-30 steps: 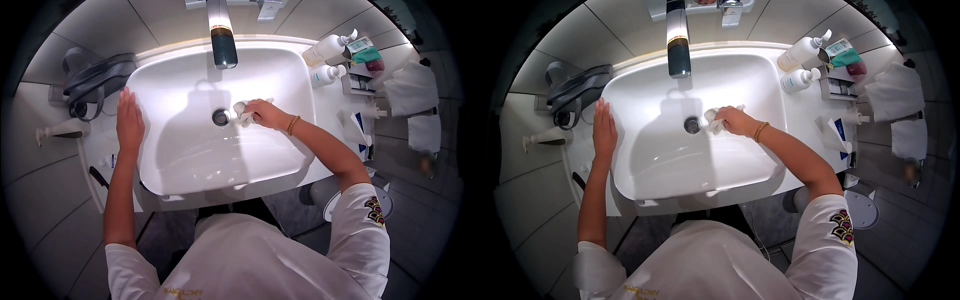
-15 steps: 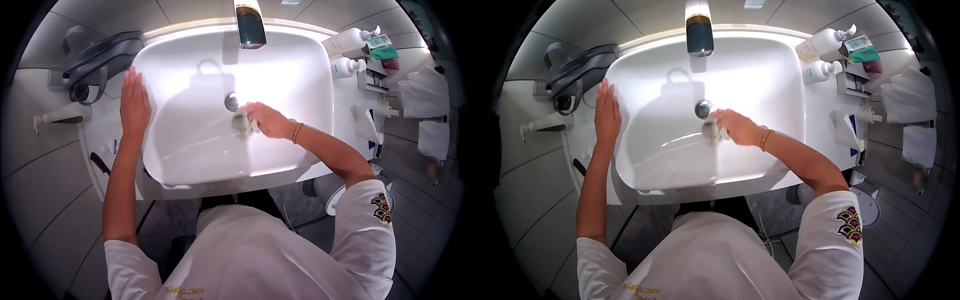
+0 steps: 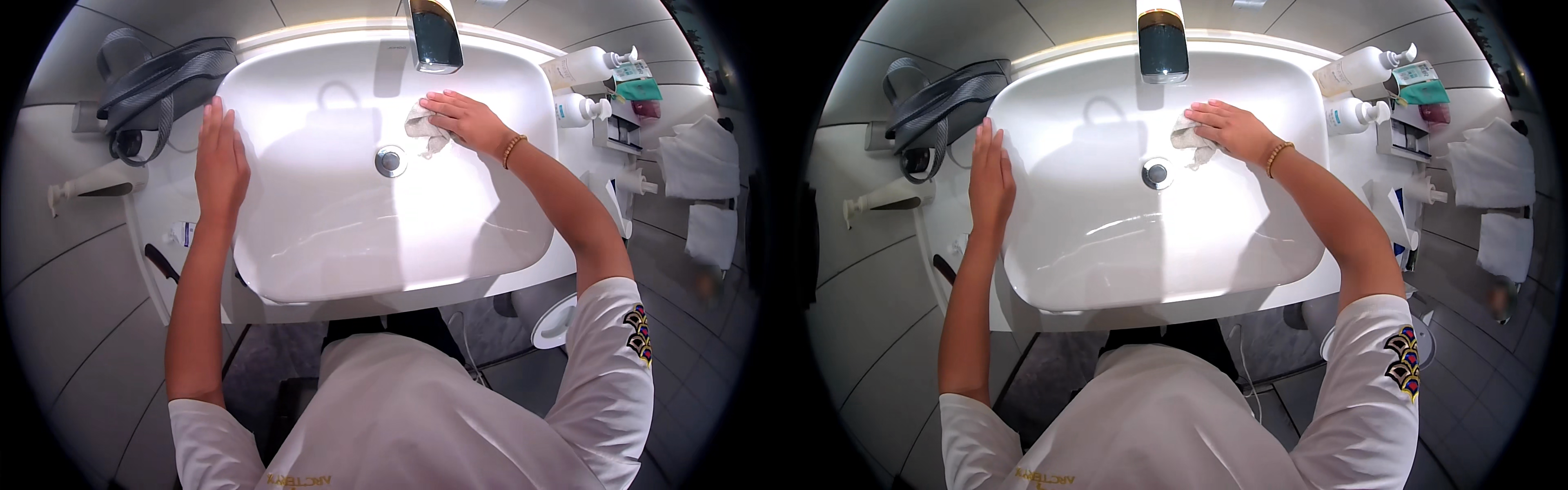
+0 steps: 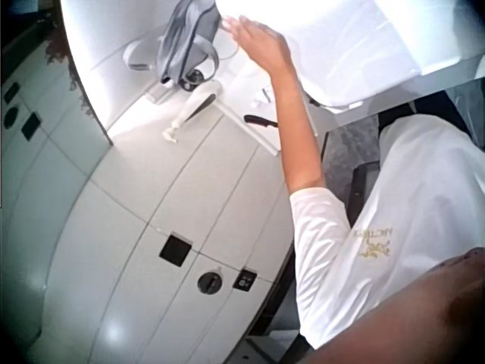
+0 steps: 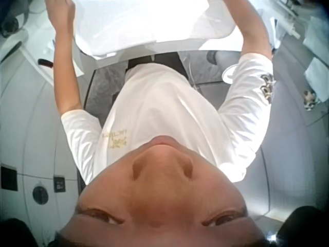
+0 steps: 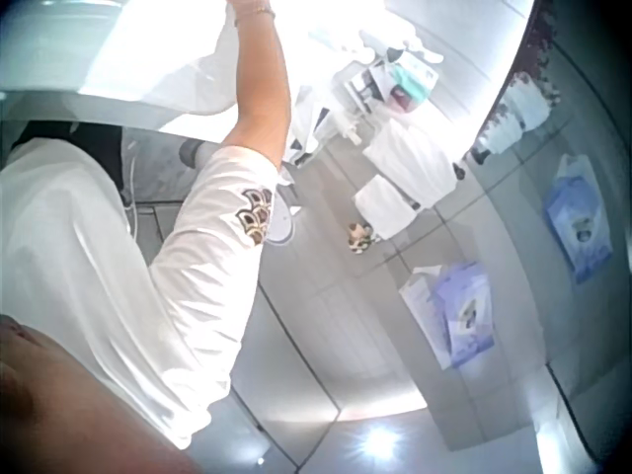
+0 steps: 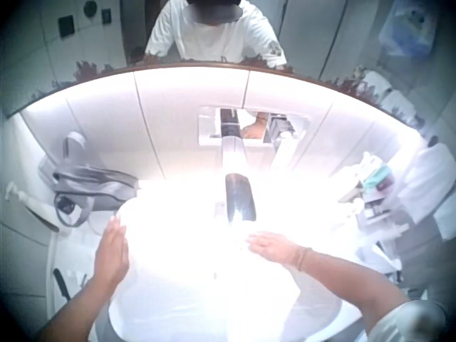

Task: The person wipes the interior of a sink and the adjacent countertop with a cloth, moving toiletries aside, then rinses the cloth under the faucet before wiping the faucet and sink rim.

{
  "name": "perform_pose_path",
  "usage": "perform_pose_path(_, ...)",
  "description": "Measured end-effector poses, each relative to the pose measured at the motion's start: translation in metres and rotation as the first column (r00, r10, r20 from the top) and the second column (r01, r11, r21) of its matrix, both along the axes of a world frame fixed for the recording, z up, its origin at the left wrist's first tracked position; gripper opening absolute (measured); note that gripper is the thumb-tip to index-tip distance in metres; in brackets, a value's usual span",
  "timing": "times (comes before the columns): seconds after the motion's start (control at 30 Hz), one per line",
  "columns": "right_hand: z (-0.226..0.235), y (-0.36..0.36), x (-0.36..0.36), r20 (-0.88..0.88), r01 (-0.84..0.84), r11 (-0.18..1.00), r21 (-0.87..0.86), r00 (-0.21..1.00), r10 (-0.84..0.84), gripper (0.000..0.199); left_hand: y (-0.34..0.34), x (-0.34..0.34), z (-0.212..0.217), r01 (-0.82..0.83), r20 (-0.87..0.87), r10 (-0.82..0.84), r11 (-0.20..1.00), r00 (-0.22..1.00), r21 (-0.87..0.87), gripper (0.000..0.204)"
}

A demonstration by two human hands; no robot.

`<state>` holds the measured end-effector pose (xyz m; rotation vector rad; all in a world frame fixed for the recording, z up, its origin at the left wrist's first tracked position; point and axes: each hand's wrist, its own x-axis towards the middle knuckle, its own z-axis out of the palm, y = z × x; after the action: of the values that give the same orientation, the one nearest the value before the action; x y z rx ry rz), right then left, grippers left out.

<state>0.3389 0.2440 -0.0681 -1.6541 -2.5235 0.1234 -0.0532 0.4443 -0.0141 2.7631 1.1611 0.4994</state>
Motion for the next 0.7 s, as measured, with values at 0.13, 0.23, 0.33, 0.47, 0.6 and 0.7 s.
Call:
perform_pose_path(0.13,-0.02,-0.02,-0.04,-0.263,0.287,0.958,0.015,0.925,-0.273,0.034,0.0,0.001,-0.001,-0.001,0.012,0.001,1.0,1.0,0.002,0.035)
perform_pose_path(0.23,-0.022,-0.037,-0.079,-0.392,0.242,0.964,-0.11,0.88,-0.266,0.022,0.001,-0.002,0.001,0.0,0.005,0.0,1.0,1.0,0.003,0.035)
perform_pose_path(0.33,-0.022,-0.065,-0.085,-0.362,-0.082,0.95,-0.3,0.932,-0.033,0.021,0.001,-0.002,-0.003,0.0,0.014,-0.001,1.0,1.0,0.013,0.034)
perform_pose_path(0.47,-0.005,-0.074,-0.072,-0.395,-0.167,0.871,-0.462,0.918,-0.034,0.036,0.003,-0.001,-0.003,0.069,0.053,-0.076,0.99,0.996,0.123,0.03)
perform_pose_path(0.6,0.0,-0.064,-0.104,-0.476,-0.213,0.886,-0.411,0.88,-0.009,0.056,0.002,-0.001,-0.001,0.072,0.091,-0.083,0.99,0.992,0.122,0.027)
perform_pose_path(0.7,-0.006,-0.037,-0.154,-0.552,-0.308,0.895,-0.323,0.829,0.086,0.057,0.0,0.0,-0.001,0.062,0.102,-0.072,0.993,0.992,0.098,0.027)
